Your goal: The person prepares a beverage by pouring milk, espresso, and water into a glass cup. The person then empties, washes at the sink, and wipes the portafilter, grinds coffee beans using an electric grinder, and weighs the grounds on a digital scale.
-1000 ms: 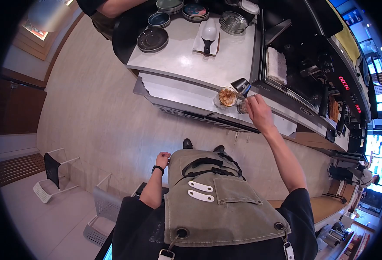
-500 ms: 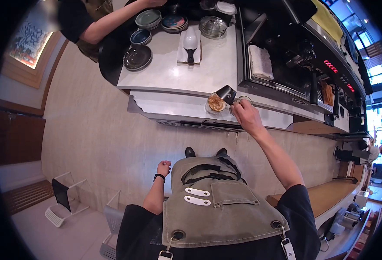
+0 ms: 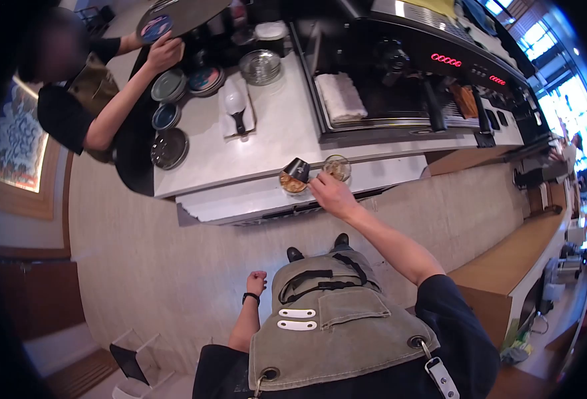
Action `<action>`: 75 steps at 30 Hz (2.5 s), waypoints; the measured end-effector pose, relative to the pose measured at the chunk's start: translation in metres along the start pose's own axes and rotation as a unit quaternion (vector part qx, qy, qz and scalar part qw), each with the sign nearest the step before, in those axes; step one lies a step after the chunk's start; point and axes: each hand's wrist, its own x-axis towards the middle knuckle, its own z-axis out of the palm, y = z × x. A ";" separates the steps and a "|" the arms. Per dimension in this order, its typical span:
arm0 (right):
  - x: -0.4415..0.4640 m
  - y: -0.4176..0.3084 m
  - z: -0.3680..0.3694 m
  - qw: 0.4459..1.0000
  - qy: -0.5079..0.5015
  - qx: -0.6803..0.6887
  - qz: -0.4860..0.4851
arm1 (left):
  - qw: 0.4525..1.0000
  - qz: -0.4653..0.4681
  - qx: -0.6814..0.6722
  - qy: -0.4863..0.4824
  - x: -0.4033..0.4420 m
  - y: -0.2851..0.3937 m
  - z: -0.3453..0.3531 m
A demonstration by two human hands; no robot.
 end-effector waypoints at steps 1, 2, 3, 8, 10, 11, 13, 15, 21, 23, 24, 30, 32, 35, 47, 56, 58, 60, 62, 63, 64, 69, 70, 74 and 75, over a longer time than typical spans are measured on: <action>0.000 -0.002 -0.003 1.000 0.001 0.002 0.007 | 1.000 0.003 0.015 -0.006 0.000 0.004 0.005; 0.000 -0.005 -0.006 1.000 0.001 0.005 0.013 | 1.000 0.006 0.029 -0.009 -0.002 0.006 0.010; -0.001 -0.005 -0.007 1.000 0.001 0.011 0.017 | 0.999 0.009 0.043 -0.011 -0.004 0.009 0.014; -0.013 -0.001 -0.027 0.963 0.020 0.218 0.159 | 0.991 0.072 0.103 -0.045 -0.004 0.036 0.049; -0.021 0.000 -0.058 0.854 -0.006 0.397 0.335 | 0.988 0.098 0.113 -0.048 -0.011 0.052 0.068; -0.029 0.009 -0.072 0.832 0.020 0.421 0.360 | 0.986 0.112 0.116 -0.050 -0.014 0.061 0.079; -0.050 0.036 -0.103 0.781 0.070 0.470 0.405 | 0.982 0.135 0.124 -0.052 -0.017 0.071 0.099; -0.072 0.073 -0.136 0.767 0.118 0.470 0.420 | 0.982 0.147 0.110 -0.048 -0.028 0.084 0.125; -0.050 0.195 -0.227 0.867 0.171 0.290 0.367 | 0.984 0.157 0.070 -0.052 -0.057 0.121 0.218; -0.019 0.231 -0.240 0.901 0.164 0.232 0.329 | 0.976 0.196 0.087 -0.047 -0.065 0.131 0.248; -0.004 0.247 -0.242 0.901 0.157 0.229 0.333 | 0.967 0.227 0.105 -0.039 -0.071 0.137 0.262; 0.050 0.300 -0.230 0.900 0.115 0.219 0.358 | 0.955 0.261 0.138 -0.024 -0.120 0.173 0.311; 0.056 0.307 -0.222 0.896 0.125 0.225 0.362 | 0.957 0.245 0.155 -0.021 -0.135 0.182 0.314; 0.056 0.314 -0.216 0.897 0.127 0.214 0.366 | 0.958 0.240 0.154 -0.020 -0.138 0.176 0.313; -0.044 0.268 -0.239 0.910 0.211 0.237 0.267 | 0.908 0.280 0.290 -0.115 -0.117 0.192 0.341; -0.497 0.268 -0.256 0.854 0.025 0.206 0.478 | 0.777 0.271 0.465 -0.326 -0.108 0.252 0.567; -0.581 0.281 -0.303 0.784 0.077 0.197 0.584 | 0.738 0.286 0.504 -0.345 -0.106 0.258 0.663; -0.648 0.288 -0.368 0.722 0.137 0.177 0.655 | 0.712 0.301 0.518 -0.367 -0.083 0.243 0.751; -0.708 0.310 -0.426 0.675 0.207 0.138 0.695 | 0.766 0.217 0.442 -0.414 -0.080 0.231 0.855; -0.731 0.324 -0.458 0.646 0.231 0.138 0.714 | 0.790 0.167 0.402 -0.431 -0.084 0.222 0.902; -0.750 0.342 -0.494 0.618 0.255 0.139 0.731 | 0.806 0.151 0.404 -0.405 -0.088 0.212 0.948; -0.828 0.451 -0.667 0.617 0.334 0.068 0.710 | 0.781 -0.030 0.467 -0.415 -0.057 0.177 1.098; -0.841 0.475 -0.702 0.632 0.347 0.035 0.693 | 0.757 0.038 0.544 -0.361 -0.076 0.173 1.121; -0.892 0.576 -0.841 0.618 0.438 -0.006 0.653 | 0.609 0.121 0.693 -0.365 -0.109 0.166 1.243; -0.904 0.600 -0.877 0.613 0.453 -0.054 0.645 | 0.583 0.134 0.713 -0.367 -0.111 0.164 1.277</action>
